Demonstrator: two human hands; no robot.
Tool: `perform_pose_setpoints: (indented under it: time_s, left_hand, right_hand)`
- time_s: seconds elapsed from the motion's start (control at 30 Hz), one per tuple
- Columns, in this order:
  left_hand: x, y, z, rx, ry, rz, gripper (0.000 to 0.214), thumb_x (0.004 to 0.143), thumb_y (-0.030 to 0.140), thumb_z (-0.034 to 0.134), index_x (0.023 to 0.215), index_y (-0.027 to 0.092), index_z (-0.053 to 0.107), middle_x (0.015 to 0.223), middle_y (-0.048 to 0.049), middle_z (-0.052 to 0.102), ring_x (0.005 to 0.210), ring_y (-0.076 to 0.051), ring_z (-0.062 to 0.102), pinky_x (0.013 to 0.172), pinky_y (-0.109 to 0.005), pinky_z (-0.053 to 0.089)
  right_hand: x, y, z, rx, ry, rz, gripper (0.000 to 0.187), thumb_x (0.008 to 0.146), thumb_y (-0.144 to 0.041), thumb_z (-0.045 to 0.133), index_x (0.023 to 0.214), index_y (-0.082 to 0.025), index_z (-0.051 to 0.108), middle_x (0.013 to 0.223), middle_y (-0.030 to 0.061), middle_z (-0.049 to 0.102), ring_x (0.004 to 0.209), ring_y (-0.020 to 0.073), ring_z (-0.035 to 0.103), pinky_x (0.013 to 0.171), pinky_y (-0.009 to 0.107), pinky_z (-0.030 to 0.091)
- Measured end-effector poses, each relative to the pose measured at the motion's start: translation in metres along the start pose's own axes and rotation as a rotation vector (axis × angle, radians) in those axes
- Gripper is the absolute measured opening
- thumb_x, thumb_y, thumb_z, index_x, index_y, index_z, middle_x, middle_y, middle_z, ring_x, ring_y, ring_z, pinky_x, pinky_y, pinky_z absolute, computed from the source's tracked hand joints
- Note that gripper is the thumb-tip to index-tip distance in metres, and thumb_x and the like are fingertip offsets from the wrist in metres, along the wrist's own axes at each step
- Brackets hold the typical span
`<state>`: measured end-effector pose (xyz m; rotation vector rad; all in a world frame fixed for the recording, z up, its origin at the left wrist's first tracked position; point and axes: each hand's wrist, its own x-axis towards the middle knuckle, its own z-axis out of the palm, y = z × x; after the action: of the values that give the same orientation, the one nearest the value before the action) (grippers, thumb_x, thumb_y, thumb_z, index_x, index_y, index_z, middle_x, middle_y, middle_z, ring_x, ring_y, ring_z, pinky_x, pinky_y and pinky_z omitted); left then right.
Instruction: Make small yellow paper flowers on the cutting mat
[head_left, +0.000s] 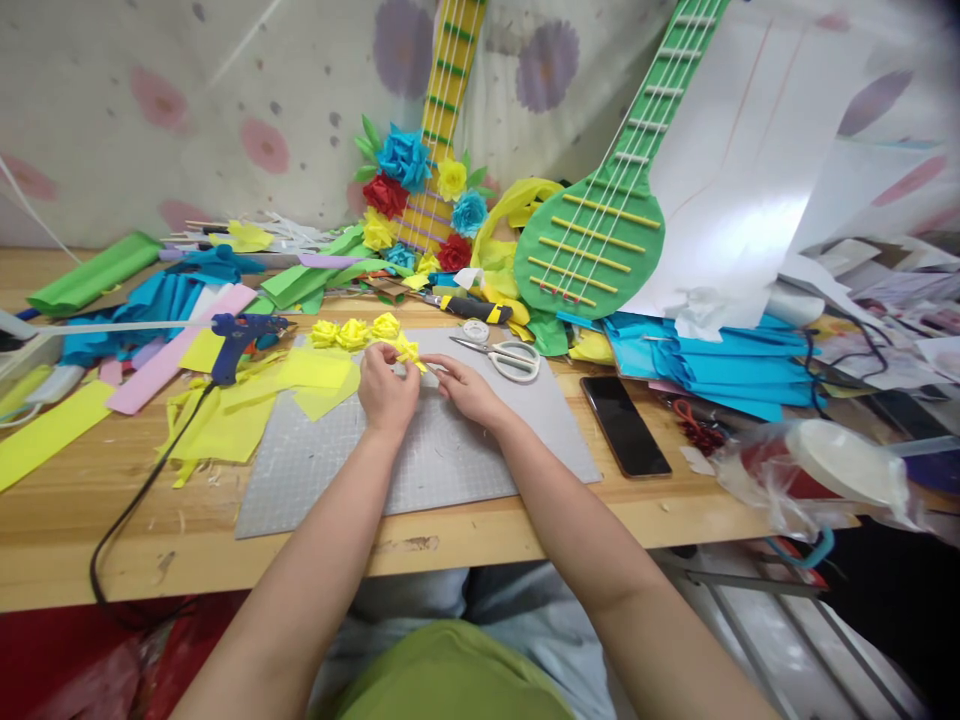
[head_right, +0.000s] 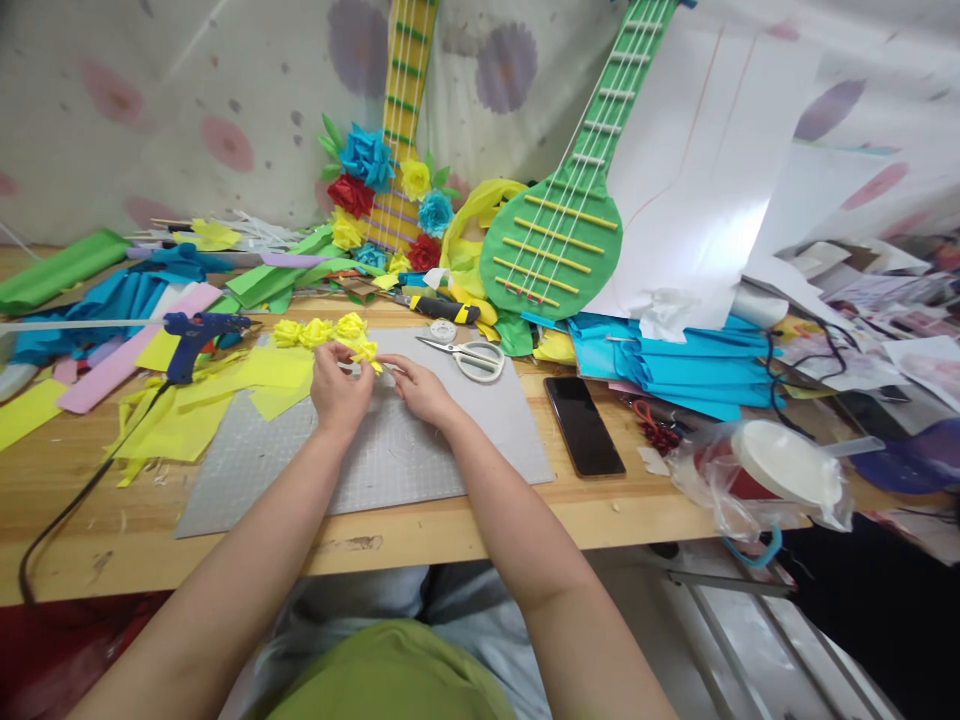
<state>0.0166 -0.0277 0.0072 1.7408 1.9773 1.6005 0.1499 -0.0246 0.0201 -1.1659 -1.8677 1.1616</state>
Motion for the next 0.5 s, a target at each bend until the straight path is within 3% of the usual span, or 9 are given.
perform_pose_setpoints:
  time_s: [0.1,0.27,0.4,0.5]
  left_hand:
    - [-0.0003,0.0006,-0.0004,0.0,-0.014,0.012,0.026,0.067,0.021,0.052,0.09,0.02,0.04,0.088,-0.0056,0.056,0.086,-0.02,0.054,0.077,-0.034,0.042]
    - [-0.0003,-0.0008,0.0005,0.026,-0.029,-0.007,0.03,0.065,0.021,0.054,0.091,0.021,0.04,0.081,-0.0032,0.056,0.081,-0.02,0.056,0.073,-0.033,0.043]
    - [-0.0008,-0.0005,0.0011,0.031,-0.038,-0.018,0.031,0.065,0.021,0.054,0.092,0.021,0.039,0.079,-0.0028,0.056,0.078,-0.02,0.056,0.072,-0.033,0.042]
    - [-0.0017,0.0009,0.0012,0.032,-0.057,-0.035,0.032,0.064,0.02,0.055,0.092,0.022,0.039,0.078,-0.0026,0.056,0.078,-0.021,0.056,0.07,-0.033,0.042]
  right_hand:
    - [-0.0004,-0.0006,-0.0009,0.068,-0.027,0.026,0.043,0.082,-0.019,0.031,0.122,-0.021,0.045,0.053,-0.0058,0.04,0.049,0.0075,0.036,0.05,0.017,0.033]
    - [-0.0001,0.0005,0.0006,0.1,-0.078,0.029,0.042,0.083,-0.019,0.03,0.122,-0.02,0.045,0.051,-0.0064,0.04,0.046,0.0067,0.035,0.048,0.017,0.031]
    - [0.0008,0.0043,0.0007,-0.011,-0.063,0.012,0.042,0.084,-0.02,0.029,0.124,-0.021,0.043,0.054,-0.0059,0.046,0.05,0.0071,0.04,0.053,0.017,0.034]
    - [-0.0002,0.0034,-0.0001,-0.191,0.001,-0.041,0.04,0.084,-0.017,0.03,0.12,-0.023,0.047,0.068,-0.0027,0.056,0.065,0.0089,0.05,0.064,0.02,0.039]
